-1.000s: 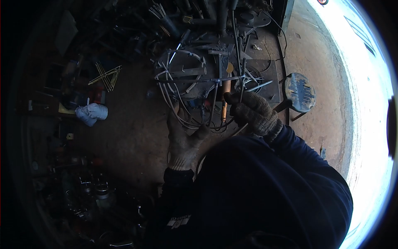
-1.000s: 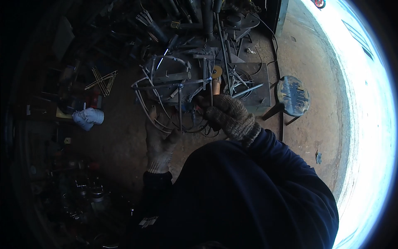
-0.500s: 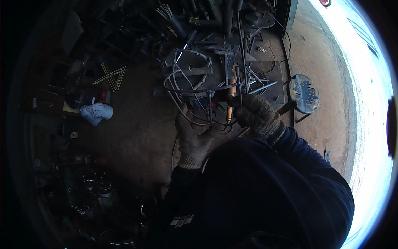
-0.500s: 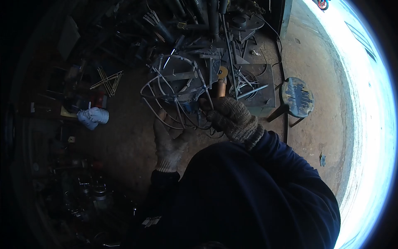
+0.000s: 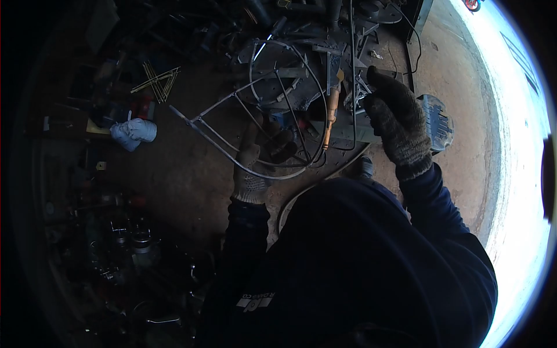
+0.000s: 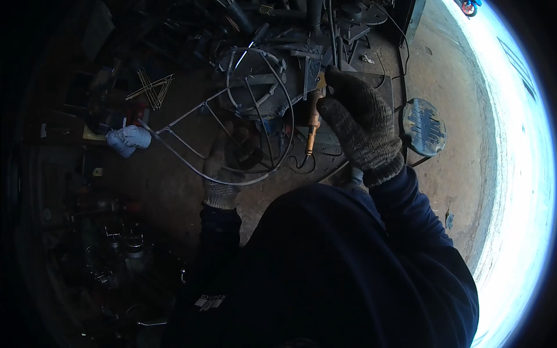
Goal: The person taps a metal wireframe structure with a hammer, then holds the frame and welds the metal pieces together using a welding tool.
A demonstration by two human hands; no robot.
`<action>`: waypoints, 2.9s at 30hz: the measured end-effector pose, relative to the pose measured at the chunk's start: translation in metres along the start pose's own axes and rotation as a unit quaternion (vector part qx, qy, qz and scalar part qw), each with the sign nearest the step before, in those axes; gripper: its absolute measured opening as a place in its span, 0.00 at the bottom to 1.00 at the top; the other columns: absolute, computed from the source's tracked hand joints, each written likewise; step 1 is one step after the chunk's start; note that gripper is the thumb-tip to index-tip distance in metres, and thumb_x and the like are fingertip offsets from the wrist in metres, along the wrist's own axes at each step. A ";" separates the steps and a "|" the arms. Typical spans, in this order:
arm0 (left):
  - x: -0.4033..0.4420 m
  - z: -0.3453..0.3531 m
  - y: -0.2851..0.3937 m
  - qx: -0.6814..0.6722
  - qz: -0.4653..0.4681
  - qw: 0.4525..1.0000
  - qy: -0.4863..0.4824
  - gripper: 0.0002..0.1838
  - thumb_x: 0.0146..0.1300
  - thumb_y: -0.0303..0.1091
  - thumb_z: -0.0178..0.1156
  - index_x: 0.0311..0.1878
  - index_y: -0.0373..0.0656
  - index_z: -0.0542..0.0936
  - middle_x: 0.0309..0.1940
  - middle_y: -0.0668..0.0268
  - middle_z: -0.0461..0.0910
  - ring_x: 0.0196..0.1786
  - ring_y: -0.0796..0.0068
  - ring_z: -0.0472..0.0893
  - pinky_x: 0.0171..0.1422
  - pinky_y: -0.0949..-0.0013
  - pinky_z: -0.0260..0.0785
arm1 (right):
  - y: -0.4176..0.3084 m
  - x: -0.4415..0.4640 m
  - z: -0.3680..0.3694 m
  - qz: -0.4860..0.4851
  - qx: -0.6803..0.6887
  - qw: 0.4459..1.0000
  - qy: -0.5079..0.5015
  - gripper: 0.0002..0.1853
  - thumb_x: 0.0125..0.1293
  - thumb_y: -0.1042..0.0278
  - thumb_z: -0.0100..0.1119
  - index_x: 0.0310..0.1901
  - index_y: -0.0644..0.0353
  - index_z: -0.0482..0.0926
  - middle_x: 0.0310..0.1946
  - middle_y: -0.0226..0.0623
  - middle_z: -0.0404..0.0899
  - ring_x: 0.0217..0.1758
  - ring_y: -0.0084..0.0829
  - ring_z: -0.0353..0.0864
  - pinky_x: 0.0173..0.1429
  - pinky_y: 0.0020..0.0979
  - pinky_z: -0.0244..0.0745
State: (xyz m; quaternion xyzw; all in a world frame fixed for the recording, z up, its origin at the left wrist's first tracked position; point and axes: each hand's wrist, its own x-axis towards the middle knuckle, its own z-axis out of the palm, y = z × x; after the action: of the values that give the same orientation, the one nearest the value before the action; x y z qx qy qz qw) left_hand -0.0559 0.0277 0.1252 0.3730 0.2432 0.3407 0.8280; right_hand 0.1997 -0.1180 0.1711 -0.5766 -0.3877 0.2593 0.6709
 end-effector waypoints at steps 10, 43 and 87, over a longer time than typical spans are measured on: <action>0.015 -0.026 -0.011 -0.089 -0.009 0.966 -0.244 0.30 0.79 0.48 0.45 0.78 0.47 0.59 0.74 0.53 0.62 0.72 0.51 0.70 0.70 0.46 0.73 | 0.051 -0.002 0.018 0.165 0.159 0.951 -0.209 0.42 0.67 0.46 0.68 0.74 0.62 0.63 0.59 0.40 0.77 0.53 0.30 0.80 0.57 0.35 0.78; 0.012 -0.040 0.038 0.164 -0.059 0.985 0.000 0.34 0.67 0.38 0.57 0.75 0.39 0.64 0.55 0.59 0.78 0.54 0.66 0.82 0.57 0.60 0.80 | 0.173 -0.010 -0.031 0.167 -0.181 0.895 -0.372 0.33 0.71 0.51 0.63 0.67 0.69 0.69 0.50 0.43 0.81 0.57 0.33 0.81 0.59 0.37 0.79; 0.097 0.028 0.070 0.662 0.087 0.744 -0.023 0.41 0.58 0.30 0.72 0.73 0.35 0.64 0.49 0.58 0.79 0.47 0.73 0.84 0.46 0.71 0.81 | 0.193 0.024 -0.067 0.388 -0.011 0.914 0.122 0.24 0.73 0.55 0.61 0.65 0.56 0.73 0.36 0.37 0.82 0.32 0.29 0.80 0.36 0.32 0.77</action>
State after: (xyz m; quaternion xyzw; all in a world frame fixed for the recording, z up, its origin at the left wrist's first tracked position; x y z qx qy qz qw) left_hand -0.0011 0.1216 0.1827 0.8550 0.3547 0.1557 0.3448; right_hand 0.2873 -0.0988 -0.0138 -0.7163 -0.0515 0.4219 0.5534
